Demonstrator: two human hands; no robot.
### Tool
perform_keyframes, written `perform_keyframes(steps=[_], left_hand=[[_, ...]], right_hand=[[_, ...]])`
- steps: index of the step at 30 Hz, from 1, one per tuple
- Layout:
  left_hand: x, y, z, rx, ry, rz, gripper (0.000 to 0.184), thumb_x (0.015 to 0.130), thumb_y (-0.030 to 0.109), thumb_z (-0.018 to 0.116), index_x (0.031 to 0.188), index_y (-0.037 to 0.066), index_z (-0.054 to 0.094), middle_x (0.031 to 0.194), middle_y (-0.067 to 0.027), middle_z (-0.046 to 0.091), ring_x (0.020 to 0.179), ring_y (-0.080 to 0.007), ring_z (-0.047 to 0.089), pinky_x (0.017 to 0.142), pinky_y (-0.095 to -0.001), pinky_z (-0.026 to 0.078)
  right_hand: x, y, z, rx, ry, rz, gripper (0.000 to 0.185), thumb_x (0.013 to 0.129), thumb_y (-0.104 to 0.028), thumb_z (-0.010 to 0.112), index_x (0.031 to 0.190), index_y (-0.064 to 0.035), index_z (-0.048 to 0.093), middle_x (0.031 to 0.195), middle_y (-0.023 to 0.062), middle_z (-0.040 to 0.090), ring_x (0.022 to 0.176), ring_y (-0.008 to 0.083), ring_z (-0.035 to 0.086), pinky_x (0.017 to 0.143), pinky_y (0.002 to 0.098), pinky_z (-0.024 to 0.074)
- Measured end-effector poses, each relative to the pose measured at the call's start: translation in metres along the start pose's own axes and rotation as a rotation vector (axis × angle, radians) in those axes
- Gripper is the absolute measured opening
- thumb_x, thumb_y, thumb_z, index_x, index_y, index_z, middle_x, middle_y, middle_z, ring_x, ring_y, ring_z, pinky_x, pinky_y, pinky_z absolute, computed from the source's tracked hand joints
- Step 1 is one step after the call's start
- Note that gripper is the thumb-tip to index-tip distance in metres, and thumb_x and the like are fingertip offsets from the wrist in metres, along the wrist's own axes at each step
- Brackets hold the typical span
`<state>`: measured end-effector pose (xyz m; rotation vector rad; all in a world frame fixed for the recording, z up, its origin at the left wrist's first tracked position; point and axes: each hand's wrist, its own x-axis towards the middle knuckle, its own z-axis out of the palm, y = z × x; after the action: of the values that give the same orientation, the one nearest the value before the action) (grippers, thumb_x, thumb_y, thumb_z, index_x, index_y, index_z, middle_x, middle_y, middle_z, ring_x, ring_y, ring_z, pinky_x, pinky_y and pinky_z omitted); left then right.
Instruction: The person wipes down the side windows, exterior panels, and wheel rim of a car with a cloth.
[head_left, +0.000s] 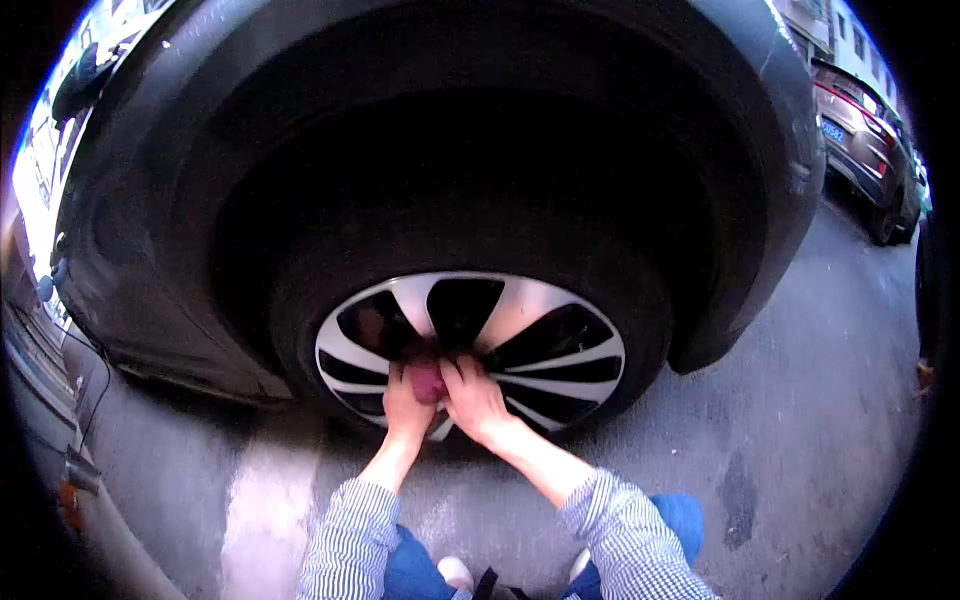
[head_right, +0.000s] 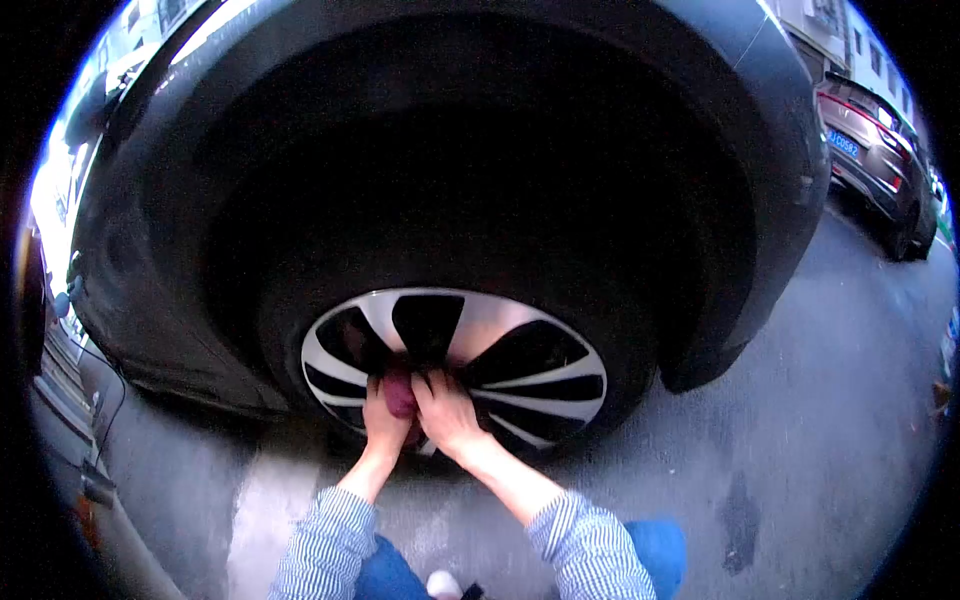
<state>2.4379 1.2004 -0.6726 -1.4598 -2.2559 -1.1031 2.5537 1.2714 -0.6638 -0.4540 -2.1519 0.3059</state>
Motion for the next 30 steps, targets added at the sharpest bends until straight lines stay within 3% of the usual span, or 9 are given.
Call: perform_keyframes(steps=[3, 5, 8, 12, 15, 18, 24, 27, 30], left_hand=[[0.010, 0.021, -0.027, -0.118, 0.217, 0.111, 0.046, 0.068, 0.008, 0.069, 0.112, 0.006, 0.056, 0.108, -0.0190, 0.055, 0.093, -0.0395, 0.058, 0.079, -0.0438, 0.049], [0.028, 0.052, -0.046, -0.121, 0.447, 0.193, 0.049, 0.064, 0.003, 0.072, 0.110, 0.004, 0.056, 0.108, -0.0192, 0.055, 0.096, -0.0378, 0.056, 0.084, -0.0420, 0.048], [0.052, 0.087, -0.050, -0.239, 0.583, 0.252, 0.042, 0.070, 0.004, 0.071, 0.110, 0.002, 0.056, 0.110, -0.0171, 0.055, 0.105, -0.0342, 0.053, 0.090, -0.0401, 0.044], [0.033, 0.074, 0.001, -0.086, 0.495, 0.282, 0.045, 0.071, 0.013, 0.073, 0.113, 0.007, 0.057, 0.114, -0.0182, 0.052, 0.104, -0.0376, 0.055, 0.084, -0.0419, 0.050], [-0.008, 0.055, 0.012, -0.128, 0.182, -0.023, 0.041, 0.072, 0.014, 0.071, 0.110, 0.007, 0.056, 0.110, -0.0184, 0.053, 0.096, -0.0398, 0.058, 0.078, -0.0433, 0.051], [-0.008, 0.071, -0.016, -0.225, 0.220, 0.036, 0.039, 0.069, 0.008, 0.069, 0.106, 0.004, 0.057, 0.100, -0.0177, 0.054, 0.094, -0.0372, 0.056, 0.080, -0.0411, 0.047], [0.084, 0.181, -0.094, -0.233, 0.532, 0.471, 0.056, 0.064, 0.010, 0.077, 0.117, 0.012, 0.058, 0.119, -0.0178, 0.051, 0.112, -0.0359, 0.049, 0.092, -0.0443, 0.043], [0.142, 0.252, -0.105, -0.215, 0.535, 0.819, 0.049, 0.073, 0.011, 0.069, 0.120, 0.015, 0.059, 0.129, -0.0183, 0.046, 0.119, -0.0353, 0.045, 0.099, -0.0437, 0.038], [0.196, 0.300, -0.078, -0.101, 0.604, 1.023, 0.036, 0.081, 0.012, 0.056, 0.117, 0.005, 0.059, 0.131, -0.0201, 0.044, 0.125, -0.0358, 0.043, 0.100, -0.0424, 0.038]], right_hand=[[0.015, -0.011, -0.026, 0.104, -0.028, 0.049, 0.052, 0.063, -0.007, 0.066, 0.112, -0.0032, 0.052, 0.098, 0.0171, 0.053, 0.083, 0.0348, 0.057, 0.068, 0.0410, 0.0508], [0.038, -0.019, -0.051, 0.113, 0.168, -0.075, 0.055, 0.062, -0.006, 0.067, 0.115, -0.0053, 0.053, 0.095, 0.0145, 0.052, 0.080, 0.0327, 0.057, 0.066, 0.0399, 0.0509], [0.060, -0.021, -0.079, -0.008, 0.363, -0.159, 0.055, 0.058, -0.004, 0.068, 0.112, -0.0085, 0.058, 0.090, 0.0116, 0.054, 0.074, 0.0296, 0.056, 0.062, 0.0379, 0.0495], [0.037, 0.010, -0.065, -0.122, 0.293, -0.113, 0.043, 0.059, -0.009, 0.065, 0.102, -0.0049, 0.060, 0.087, 0.0110, 0.054, 0.075, 0.0289, 0.056, 0.061, 0.0383, 0.0483], [0.006, 0.017, -0.042, -0.078, 0.089, -0.008, 0.036, 0.061, -0.008, 0.062, 0.096, -0.0058, 0.059, 0.085, 0.0117, 0.054, 0.076, 0.0295, 0.057, 0.059, 0.0391, 0.0492], [0.012, 0.006, -0.065, 0.073, 0.074, 0.067, 0.039, 0.059, -0.007, 0.062, 0.098, -0.0073, 0.060, 0.087, 0.0108, 0.055, 0.077, 0.0299, 0.058, 0.063, 0.0390, 0.0513], [0.090, -0.026, -0.185, 0.029, 0.635, -0.200, 0.050, 0.054, -0.001, 0.068, 0.104, -0.0073, 0.064, 0.095, 0.0127, 0.062, 0.082, 0.0308, 0.060, 0.071, 0.0378, 0.0513], [0.112, 0.000, -0.243, -0.222, 0.819, -0.247, 0.038, 0.075, -0.013, 0.066, 0.112, -0.0059, 0.057, 0.104, 0.0146, 0.058, 0.096, 0.0321, 0.054, 0.083, 0.0430, 0.0426], [0.137, 0.028, -0.285, -0.420, 0.834, -0.086, 0.043, 0.082, -0.016, 0.062, 0.121, -0.0018, 0.051, 0.124, 0.0210, 0.050, 0.123, 0.0397, 0.041, 0.103, 0.0489, 0.0293]])
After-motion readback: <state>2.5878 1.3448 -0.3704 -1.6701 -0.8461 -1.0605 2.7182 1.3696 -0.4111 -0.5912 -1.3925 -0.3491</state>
